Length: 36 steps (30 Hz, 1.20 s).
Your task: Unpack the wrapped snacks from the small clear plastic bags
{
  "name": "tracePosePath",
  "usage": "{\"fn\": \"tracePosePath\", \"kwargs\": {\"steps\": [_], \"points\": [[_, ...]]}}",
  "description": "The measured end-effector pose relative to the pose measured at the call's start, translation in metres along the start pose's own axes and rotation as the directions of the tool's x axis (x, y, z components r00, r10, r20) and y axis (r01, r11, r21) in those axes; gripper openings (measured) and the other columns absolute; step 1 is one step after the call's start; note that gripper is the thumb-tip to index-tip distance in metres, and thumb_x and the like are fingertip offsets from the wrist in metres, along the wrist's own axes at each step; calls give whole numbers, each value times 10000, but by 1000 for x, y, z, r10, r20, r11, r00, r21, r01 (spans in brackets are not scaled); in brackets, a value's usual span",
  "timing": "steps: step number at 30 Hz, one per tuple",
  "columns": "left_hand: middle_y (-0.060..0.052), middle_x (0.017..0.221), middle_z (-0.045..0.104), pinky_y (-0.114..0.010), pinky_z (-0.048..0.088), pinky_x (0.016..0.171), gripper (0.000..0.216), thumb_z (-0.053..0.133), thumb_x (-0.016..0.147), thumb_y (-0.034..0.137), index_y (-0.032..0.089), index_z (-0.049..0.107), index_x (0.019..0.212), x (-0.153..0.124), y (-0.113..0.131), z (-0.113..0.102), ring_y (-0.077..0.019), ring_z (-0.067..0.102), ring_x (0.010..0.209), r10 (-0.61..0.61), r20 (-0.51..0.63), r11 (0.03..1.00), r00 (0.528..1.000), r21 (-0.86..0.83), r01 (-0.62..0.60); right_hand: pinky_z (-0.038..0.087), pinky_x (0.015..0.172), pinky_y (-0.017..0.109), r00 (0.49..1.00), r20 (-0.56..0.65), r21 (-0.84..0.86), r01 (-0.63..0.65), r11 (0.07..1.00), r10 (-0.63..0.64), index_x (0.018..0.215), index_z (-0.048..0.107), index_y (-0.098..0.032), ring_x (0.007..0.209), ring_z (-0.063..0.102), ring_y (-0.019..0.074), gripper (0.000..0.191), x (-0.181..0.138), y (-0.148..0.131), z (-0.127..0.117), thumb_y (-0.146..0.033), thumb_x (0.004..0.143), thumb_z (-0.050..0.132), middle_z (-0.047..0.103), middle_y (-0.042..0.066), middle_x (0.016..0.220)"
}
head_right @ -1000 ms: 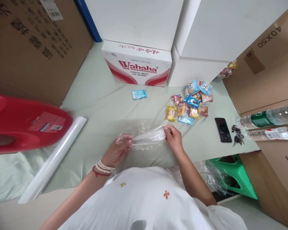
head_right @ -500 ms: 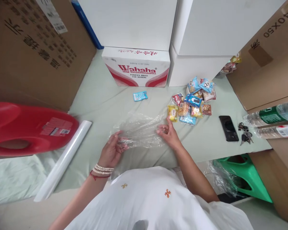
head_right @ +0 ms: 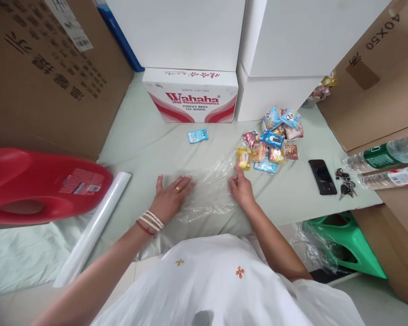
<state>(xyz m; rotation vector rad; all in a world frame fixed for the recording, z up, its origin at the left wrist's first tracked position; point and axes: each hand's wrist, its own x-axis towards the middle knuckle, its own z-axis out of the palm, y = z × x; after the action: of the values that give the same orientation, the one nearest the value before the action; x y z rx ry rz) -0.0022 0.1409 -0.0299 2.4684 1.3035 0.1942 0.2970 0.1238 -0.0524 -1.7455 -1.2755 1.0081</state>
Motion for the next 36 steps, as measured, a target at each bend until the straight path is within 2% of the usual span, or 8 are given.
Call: {"fn": "tracePosePath", "kwargs": {"steps": [5,9,12,15,21,26,31,36], "points": [[-122,1665,378,-754,19,1210,600,356,997,270,287,383,1597,-1,-17,13,-311,359,1540,-161,1,986,987,-31,161,562,765,391,987,-113,-280,75,957,-111,1479,470,-157,724,658,211,603,-12,15,-18,-348,912,547,711,58,958],[-139,1712,254,-771,-40,1190,641,421,1010,527,288,377,1603,-4,-12,17,-369,268,1571,-169,15,985,986,33,168,525,969,521,935,-178,-563,159,811,-307,1452,540,-152,1115,624,325,512,-37,11,-26,-336,976,507,635,201,1292],[-128,1732,180,-795,-52,1171,753,498,955,629,297,350,1615,-1,-13,16,-410,200,1585,-142,88,988,986,80,135,446,1105,549,888,89,-614,406,677,-452,1410,606,-205,1336,493,345,435,-51,3,-29,-355,1011,524,566,171,1448],[-107,1743,132,-792,-44,1174,834,532,918,682,320,297,1632,0,-21,14,-409,138,1600,-121,148,990,982,89,108,468,1077,519,823,313,-529,566,633,-474,1208,730,-228,1323,486,335,302,-46,-9,-34,-347,1027,520,661,126,1320],[-101,1751,50,-792,-94,1164,1021,613,811,771,334,226,1649,0,-30,12,-414,76,1608,-97,210,994,973,77,82,448,1004,460,815,331,-590,572,570,-476,1113,752,-184,1104,549,311,336,57,-77,-9,-312,1049,448,686,141,1131],[-109,1751,51,-789,-101,1164,1103,678,753,770,334,212,1653,2,-30,12,-434,74,1603,-96,247,994,964,69,81,377,1065,454,764,507,-645,644,412,-399,1453,555,-140,1364,402,334,518,184,-112,64,-89,941,493,490,156,1548],[-117,1750,65,-773,-114,1172,1106,704,743,753,337,226,1650,1,-33,12,-428,82,1604,-90,235,996,968,35,84,386,1021,425,803,487,-647,596,476,-344,1247,678,-91,1120,580,291,364,220,-112,91,-150,1011,407,692,184,1259],[-124,1748,64,-761,-143,1170,1136,728,727,735,326,213,1654,1,-33,10,-408,81,1608,-87,242,996,966,9,87,465,941,360,837,287,-431,547,718,-466,1327,651,-154,1043,652,265,392,171,-108,43,-297,1006,477,726,111,1206]]}}
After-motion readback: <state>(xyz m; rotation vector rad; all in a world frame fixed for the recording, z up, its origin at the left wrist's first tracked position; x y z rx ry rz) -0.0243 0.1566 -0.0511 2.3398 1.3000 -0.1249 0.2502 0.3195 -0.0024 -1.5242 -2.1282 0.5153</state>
